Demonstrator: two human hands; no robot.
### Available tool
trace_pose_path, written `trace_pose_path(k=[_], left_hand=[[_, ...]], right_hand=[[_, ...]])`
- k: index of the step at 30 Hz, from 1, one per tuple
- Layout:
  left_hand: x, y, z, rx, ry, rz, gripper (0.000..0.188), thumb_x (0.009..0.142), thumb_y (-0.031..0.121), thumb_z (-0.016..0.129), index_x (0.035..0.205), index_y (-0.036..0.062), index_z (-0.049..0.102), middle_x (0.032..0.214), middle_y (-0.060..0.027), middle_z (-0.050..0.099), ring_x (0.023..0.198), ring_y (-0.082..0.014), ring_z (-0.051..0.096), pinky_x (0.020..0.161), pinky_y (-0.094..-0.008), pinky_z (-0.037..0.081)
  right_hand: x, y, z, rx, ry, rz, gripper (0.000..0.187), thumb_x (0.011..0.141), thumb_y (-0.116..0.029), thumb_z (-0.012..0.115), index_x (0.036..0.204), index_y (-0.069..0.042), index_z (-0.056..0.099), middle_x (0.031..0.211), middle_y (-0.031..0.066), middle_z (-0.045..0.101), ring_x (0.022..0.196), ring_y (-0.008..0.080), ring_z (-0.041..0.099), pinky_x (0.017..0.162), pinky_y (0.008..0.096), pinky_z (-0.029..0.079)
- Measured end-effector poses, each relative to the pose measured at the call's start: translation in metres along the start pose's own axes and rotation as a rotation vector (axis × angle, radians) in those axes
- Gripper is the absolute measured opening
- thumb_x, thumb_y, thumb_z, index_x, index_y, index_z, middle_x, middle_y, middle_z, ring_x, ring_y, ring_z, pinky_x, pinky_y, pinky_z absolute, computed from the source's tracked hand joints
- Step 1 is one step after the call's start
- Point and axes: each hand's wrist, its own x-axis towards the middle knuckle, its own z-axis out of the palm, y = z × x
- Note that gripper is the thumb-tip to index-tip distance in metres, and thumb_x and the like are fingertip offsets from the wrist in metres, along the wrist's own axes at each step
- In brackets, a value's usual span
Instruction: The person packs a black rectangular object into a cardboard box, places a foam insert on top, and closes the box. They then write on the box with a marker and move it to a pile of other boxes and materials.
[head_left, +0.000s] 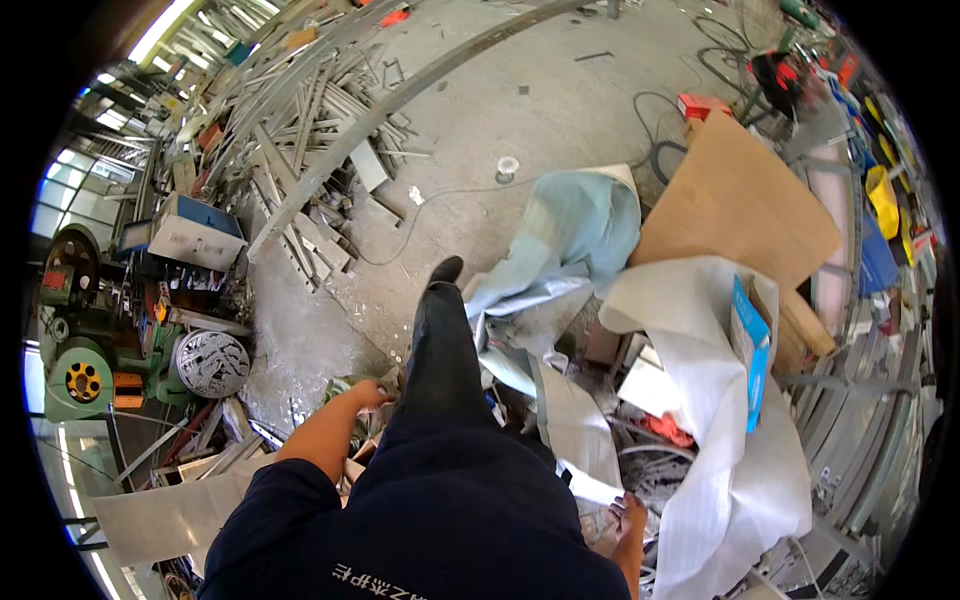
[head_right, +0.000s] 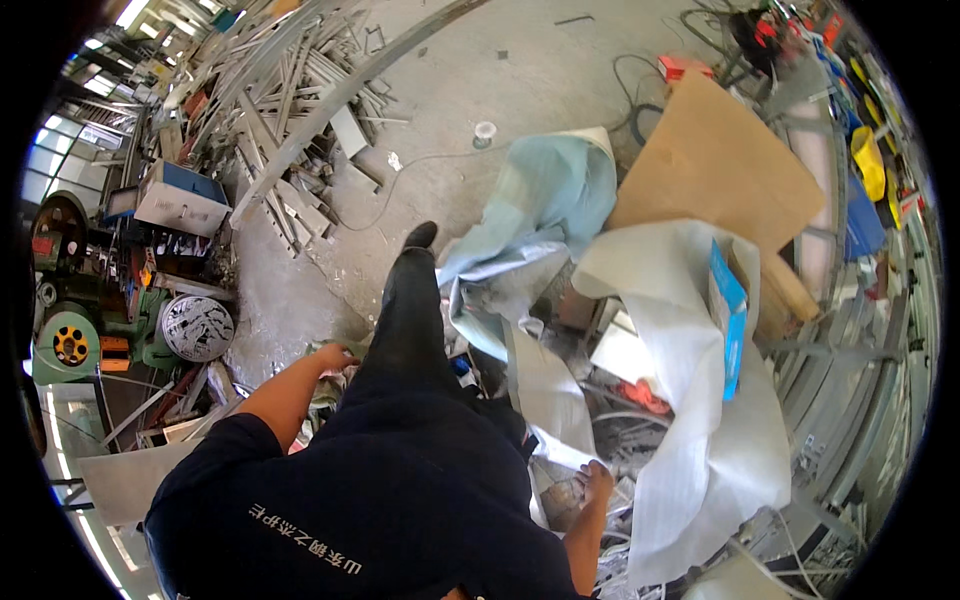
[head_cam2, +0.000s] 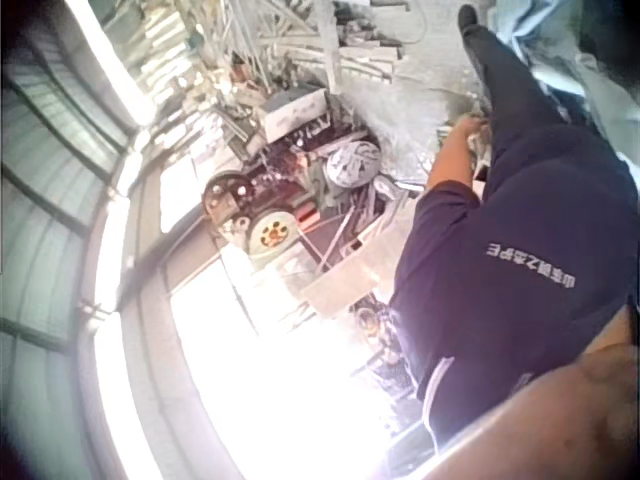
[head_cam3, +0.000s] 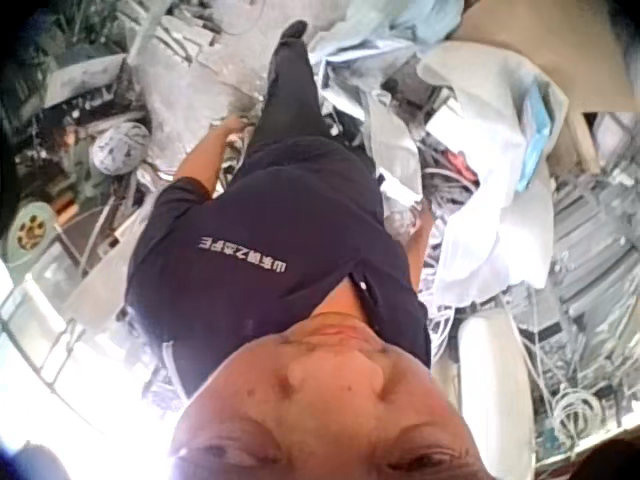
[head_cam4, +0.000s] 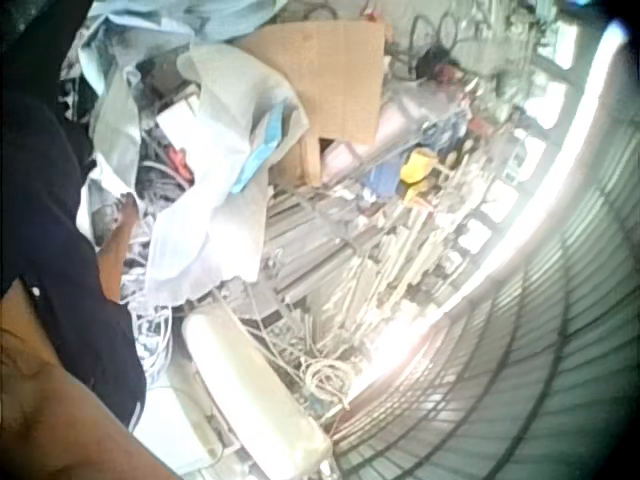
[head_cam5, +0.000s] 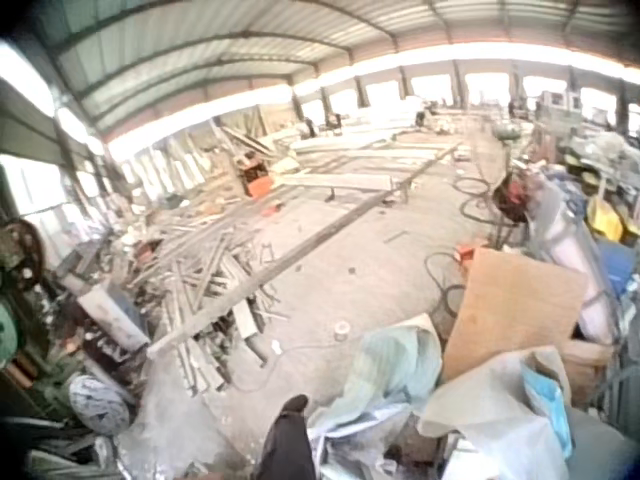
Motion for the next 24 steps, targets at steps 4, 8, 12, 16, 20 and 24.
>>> trace_pose_path(k=[4,8,12,16,20,24], left_hand=[[0.091,-0.035,-0.049,-0.071,0.011,-0.007,0.071,0.075,0.057,0.073,0.114,-0.0030,0.068,0.114,-0.0281,0.067,0.108,-0.0390,0.065,0.091,-0.0426,0.052],[0.228,-0.050,-0.108,-0.008,-0.034,0.114,0.060,0.081,0.052,0.072,0.118,0.0047,0.069,0.121,-0.0213,0.066,0.111,-0.0330,0.063,0.092,-0.0411,0.051],[0.353,-0.032,-0.190,-0.143,-0.414,-0.051,0.061,0.077,0.052,0.077,0.121,0.0096,0.070,0.125,-0.0145,0.067,0.113,-0.0248,0.063,0.095,-0.0391,0.050],[0.443,-0.016,-0.352,0.171,-0.075,0.428,0.054,0.079,0.049,0.077,0.111,0.0066,0.071,0.103,-0.0133,0.074,0.095,-0.0312,0.070,0.083,-0.0431,0.055],[0.476,0.039,-0.519,-0.518,0.211,0.340,0.036,0.086,0.034,0.074,0.103,0.0020,0.068,0.081,-0.0128,0.069,0.070,-0.0202,0.066,0.064,-0.0355,0.053],[0.488,0.076,-0.593,-0.916,0.328,0.415,0.031,0.089,0.031,0.071,0.093,0.0008,0.067,0.071,-0.0068,0.065,0.063,-0.0173,0.063,0.054,-0.0329,0.048]], right_hand=[[0.007,-0.051,0.098,-0.048,-0.052,0.057,0.036,0.093,-0.025,0.064,0.119,-0.001,0.057,0.098,0.0148,0.067,0.077,0.0264,0.067,0.066,0.0378,0.058],[0.019,-0.093,0.186,-0.056,0.011,-0.117,0.034,0.090,-0.022,0.067,0.110,0.004,0.060,0.092,0.0142,0.067,0.072,0.0242,0.066,0.063,0.0351,0.057],[0.010,-0.101,0.269,-0.079,0.172,-0.074,0.033,0.084,-0.023,0.069,0.105,0.003,0.068,0.085,0.0133,0.069,0.071,0.0200,0.067,0.060,0.0329,0.055],[-0.036,-0.082,0.359,-0.914,-0.009,-0.131,0.040,0.082,-0.033,0.073,0.106,-0.001,0.070,0.089,0.0130,0.073,0.079,0.0174,0.070,0.064,0.0314,0.055],[-0.044,-0.112,0.421,-0.372,-0.296,0.107,0.048,0.083,-0.050,0.073,0.104,-0.008,0.073,0.087,0.0122,0.073,0.074,0.0159,0.069,0.067,0.0336,0.054],[-0.086,-0.194,0.481,-0.722,0.153,-0.109,0.024,0.094,-0.022,0.065,0.102,0.000,0.070,0.082,0.0093,0.072,0.061,0.0169,0.065,0.054,0.0314,0.053]])
